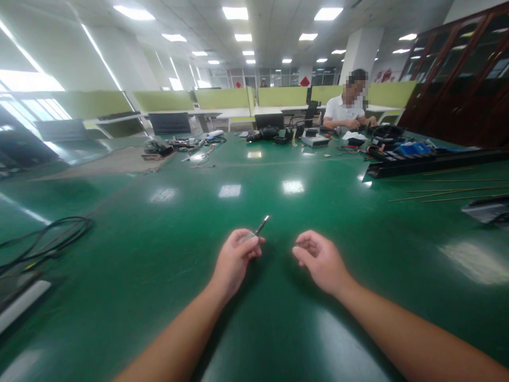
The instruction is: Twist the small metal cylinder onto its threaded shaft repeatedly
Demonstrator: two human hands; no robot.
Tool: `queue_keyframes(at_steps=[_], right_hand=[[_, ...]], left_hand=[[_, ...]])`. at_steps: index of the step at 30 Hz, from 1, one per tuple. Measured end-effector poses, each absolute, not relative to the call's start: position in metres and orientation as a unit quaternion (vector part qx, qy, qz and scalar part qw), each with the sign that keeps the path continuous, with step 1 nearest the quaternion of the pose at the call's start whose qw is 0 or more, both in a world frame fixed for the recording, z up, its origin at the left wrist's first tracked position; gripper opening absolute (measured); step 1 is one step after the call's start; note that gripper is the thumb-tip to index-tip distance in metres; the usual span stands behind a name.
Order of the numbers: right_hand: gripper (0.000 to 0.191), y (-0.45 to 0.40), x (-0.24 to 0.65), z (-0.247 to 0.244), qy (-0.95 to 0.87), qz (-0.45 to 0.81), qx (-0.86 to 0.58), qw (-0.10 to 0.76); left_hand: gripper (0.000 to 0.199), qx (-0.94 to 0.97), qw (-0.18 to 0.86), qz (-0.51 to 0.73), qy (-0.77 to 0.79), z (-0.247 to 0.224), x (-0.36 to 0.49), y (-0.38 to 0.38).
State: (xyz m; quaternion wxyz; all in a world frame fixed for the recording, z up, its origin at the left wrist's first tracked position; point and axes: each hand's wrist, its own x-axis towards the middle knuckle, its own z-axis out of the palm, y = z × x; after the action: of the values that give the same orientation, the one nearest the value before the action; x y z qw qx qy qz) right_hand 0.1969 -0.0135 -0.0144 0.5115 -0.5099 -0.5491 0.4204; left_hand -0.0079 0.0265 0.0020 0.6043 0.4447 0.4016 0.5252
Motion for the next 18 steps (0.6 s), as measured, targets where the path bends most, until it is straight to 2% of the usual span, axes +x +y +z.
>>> queue_keyframes(at_steps=[8, 12, 15, 18], right_hand=[[0.015, -0.013, 0.194, -0.015, -0.548, 0.434, -0.493, 0.518], [0.015, -0.015, 0.192, -0.015, -0.559, 0.441, -0.484, 0.509], [0.015, -0.016, 0.191, -0.016, -0.567, 0.442, -0.479, 0.504], [0.015, -0.017, 0.189, -0.016, -0.578, 0.438, -0.478, 0.496]], left_hand=[[0.034, 0.323, 0.682, 0.51, 0.412, 0.021, -0.018, 0.022], [0.022, 0.291, 0.681, 0.502, 0.447, 0.04, -0.029, 0.009], [0.032, 0.345, 0.624, 0.471, 0.519, 0.047, -0.065, -0.01], [0.044, 0.462, 0.47, 0.421, 0.623, 0.046, -0.132, -0.036]])
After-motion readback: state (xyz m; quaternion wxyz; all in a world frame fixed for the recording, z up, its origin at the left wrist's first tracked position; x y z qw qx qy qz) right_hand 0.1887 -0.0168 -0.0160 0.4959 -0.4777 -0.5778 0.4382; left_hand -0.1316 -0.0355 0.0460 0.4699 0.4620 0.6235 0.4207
